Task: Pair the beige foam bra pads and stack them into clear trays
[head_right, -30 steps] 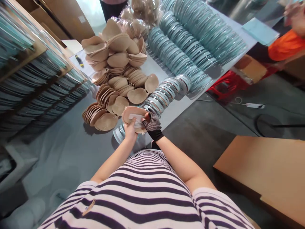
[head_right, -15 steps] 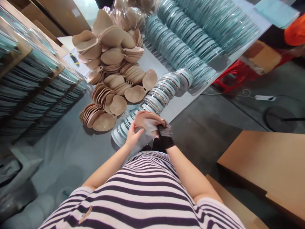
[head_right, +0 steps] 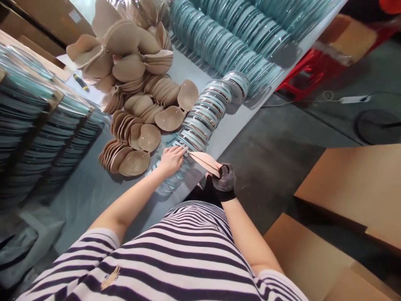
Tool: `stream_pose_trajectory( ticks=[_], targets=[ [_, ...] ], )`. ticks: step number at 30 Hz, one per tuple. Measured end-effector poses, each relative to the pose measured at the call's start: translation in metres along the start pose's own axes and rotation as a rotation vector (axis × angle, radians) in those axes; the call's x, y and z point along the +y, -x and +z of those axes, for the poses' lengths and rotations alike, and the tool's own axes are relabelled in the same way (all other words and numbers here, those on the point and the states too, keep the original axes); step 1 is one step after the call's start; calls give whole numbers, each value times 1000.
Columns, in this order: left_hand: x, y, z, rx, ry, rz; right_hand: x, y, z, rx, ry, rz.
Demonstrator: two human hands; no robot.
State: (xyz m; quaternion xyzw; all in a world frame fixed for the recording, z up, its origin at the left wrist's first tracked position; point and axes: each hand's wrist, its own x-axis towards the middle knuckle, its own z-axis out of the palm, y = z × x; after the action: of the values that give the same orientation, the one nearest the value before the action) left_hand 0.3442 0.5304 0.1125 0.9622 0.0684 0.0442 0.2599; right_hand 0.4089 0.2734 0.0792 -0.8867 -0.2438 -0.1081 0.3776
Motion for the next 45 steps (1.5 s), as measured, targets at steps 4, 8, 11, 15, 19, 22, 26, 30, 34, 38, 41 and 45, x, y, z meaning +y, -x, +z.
stream_pose_trajectory(
  ticks=[4,8,11,15,19,22,26,30,34,38,41,45],
  targets=[
    [2,-3,6,-45,-170,2,-7,25,7,-105,1,-10],
    [1,-4,8,-27,-186,54,-9,34,4,-59,28,43],
    [-4,-5,7,-37,-90,83,-9,39,1,-65,71,28],
    [-13,-6,5,-85,3,152,-13,36,7,-173,90,-56],
    [-17,-4,4,-54,13,185,-21,14,15,-212,132,-90],
    [-16,-2,5,40,-21,131,-25,4,13,-243,168,-149],
    [-15,-3,10,123,-75,96,-32,7,9,-351,213,-225],
    [-14,-3,15,96,-128,203,-42,-9,17,-465,318,-184],
    [-15,0,16,112,-137,193,-49,-46,22,-631,319,-194],
    [-16,1,18,131,-131,181,-55,-68,26,-682,234,-172],
    [-14,2,20,128,-122,193,-60,-70,34,-718,189,-192],
    [-10,5,18,131,-113,175,-58,-64,35,-687,260,-172]
  ],
)
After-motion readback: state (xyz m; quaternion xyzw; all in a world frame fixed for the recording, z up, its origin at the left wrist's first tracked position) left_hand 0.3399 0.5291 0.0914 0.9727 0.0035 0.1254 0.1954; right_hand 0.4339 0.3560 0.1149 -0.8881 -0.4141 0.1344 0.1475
